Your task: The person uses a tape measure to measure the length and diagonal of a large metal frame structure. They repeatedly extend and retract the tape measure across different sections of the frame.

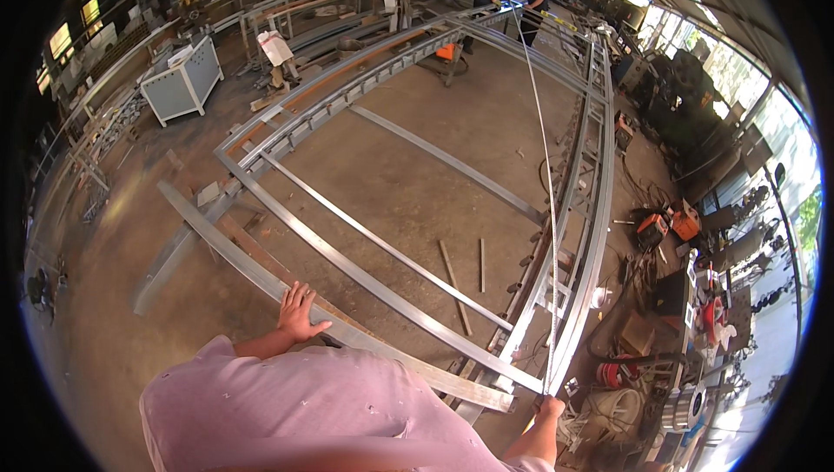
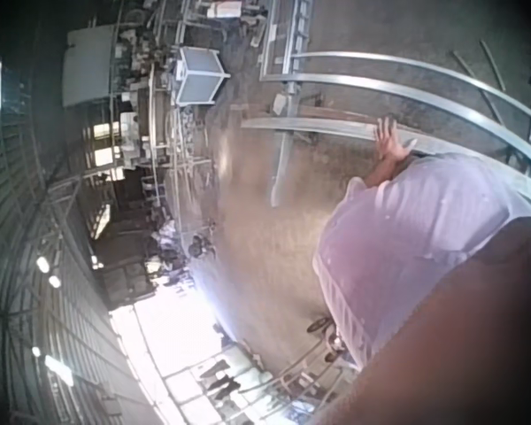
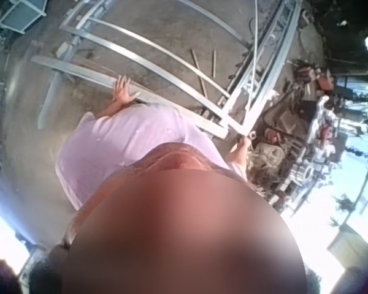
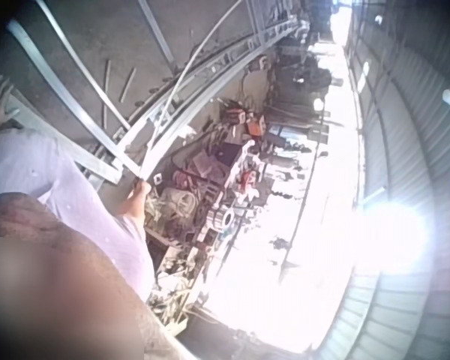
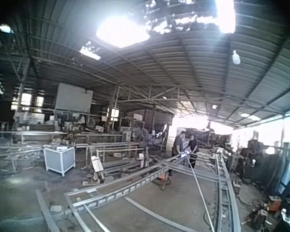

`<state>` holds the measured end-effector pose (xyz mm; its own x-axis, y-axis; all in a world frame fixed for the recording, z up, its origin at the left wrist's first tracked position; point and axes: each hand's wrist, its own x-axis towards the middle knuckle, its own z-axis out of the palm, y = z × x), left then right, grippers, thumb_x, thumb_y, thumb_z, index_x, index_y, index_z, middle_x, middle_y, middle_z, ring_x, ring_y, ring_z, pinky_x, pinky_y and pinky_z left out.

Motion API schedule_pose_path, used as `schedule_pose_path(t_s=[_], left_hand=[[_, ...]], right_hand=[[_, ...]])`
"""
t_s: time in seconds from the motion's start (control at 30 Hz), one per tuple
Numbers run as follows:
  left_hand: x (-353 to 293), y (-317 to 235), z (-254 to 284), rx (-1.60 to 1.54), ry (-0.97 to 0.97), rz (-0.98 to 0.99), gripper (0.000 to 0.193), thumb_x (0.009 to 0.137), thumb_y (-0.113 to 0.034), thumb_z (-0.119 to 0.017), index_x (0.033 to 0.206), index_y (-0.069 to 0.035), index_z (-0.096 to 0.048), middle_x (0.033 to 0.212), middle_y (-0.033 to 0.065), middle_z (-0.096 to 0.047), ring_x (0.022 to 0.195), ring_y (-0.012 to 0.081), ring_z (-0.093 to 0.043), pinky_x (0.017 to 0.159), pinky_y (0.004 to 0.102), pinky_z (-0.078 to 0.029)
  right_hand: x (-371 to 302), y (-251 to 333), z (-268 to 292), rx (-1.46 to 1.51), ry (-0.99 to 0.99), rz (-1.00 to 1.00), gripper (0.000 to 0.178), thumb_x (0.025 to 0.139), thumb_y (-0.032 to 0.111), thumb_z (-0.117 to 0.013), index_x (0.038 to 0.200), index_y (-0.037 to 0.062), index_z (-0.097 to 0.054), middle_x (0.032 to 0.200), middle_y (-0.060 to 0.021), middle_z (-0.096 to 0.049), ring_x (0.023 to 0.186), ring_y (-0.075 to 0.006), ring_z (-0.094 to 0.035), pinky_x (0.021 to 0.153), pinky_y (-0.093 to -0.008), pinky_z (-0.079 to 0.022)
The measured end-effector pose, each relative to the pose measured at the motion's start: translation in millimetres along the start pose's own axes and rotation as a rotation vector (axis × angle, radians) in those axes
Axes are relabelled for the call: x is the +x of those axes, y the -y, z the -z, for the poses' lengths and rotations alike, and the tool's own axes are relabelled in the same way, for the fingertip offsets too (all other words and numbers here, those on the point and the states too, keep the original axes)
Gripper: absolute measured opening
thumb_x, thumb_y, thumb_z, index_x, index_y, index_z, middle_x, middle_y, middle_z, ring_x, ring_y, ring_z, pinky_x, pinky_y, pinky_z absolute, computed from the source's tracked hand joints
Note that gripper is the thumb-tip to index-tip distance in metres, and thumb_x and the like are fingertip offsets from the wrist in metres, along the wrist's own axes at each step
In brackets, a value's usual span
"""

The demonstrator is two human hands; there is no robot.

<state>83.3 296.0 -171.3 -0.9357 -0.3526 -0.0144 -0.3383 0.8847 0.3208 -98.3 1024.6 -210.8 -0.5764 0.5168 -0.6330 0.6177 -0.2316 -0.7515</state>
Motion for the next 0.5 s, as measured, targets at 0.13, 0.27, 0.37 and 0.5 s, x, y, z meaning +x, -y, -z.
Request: schedule_pose_path(t_s=[0.13, 0.27, 0.37, 0.5], left_hand=[[0.7, 1.7, -3.0, 0.0, -0.001, -0.005, 0.103, 0.081, -0.076, -0.064, 0.152, -0.004, -0.045, 0.163, 0.0193, -0.032, 0.157, 0.0373, -0.014, 0.127, 0.0552, -0.008], [1.1, 1.7, -1.7, 0.009, 0.009, -0.005, 0.104, 0.081, -0.077, -0.064, 0.152, -0.004, -0.045, 0.163, 0.019, -0.032, 0.157, 0.0372, -0.014, 0.127, 0.055, -0.008], [1.4, 0.8, 1.0, 0.011, 0.023, -0.002, 0.104, 0.081, -0.077, -0.063, 0.153, -0.004, -0.045, 0.163, 0.0188, -0.031, 0.157, 0.0372, -0.013, 0.128, 0.0547, -0.008], [1.7, 0.8, 1.5, 0.014, 0.026, -0.005, 0.104, 0.081, -0.078, -0.063, 0.152, -0.004, -0.045, 0.163, 0.0188, -0.031, 0.157, 0.0373, -0.014, 0.127, 0.0548, -0.009]], right_hand=[[-0.6, 0.8, 1.2, 0.009, 0.013, 0.002, 0.036, 0.089, -0.008, -0.044, 0.065, 0.0139, -0.029, 0.055, -0.0002, -0.033, 0.042, -0.0134, -0.032, 0.042, -0.031, -0.02], [-1.1, 0.5, 0.8, -0.008, 0.008, 0.02, 0.034, 0.089, -0.008, -0.046, 0.065, 0.0127, -0.033, 0.056, -0.0009, -0.036, 0.042, -0.0142, -0.034, 0.041, -0.0321, -0.022], [-1.5, 0.8, -0.9, -0.017, -0.016, 0.022, 0.032, 0.09, -0.007, -0.046, 0.066, 0.0116, -0.036, 0.056, -0.0013, -0.038, 0.042, -0.0146, -0.036, 0.041, -0.0331, -0.024], [-0.2, -0.4, 0.4, -0.027, -0.02, 0.013, 0.032, 0.09, -0.007, -0.047, 0.066, 0.0112, -0.037, 0.057, -0.0014, -0.038, 0.043, -0.0146, -0.037, 0.041, -0.0335, -0.025]])
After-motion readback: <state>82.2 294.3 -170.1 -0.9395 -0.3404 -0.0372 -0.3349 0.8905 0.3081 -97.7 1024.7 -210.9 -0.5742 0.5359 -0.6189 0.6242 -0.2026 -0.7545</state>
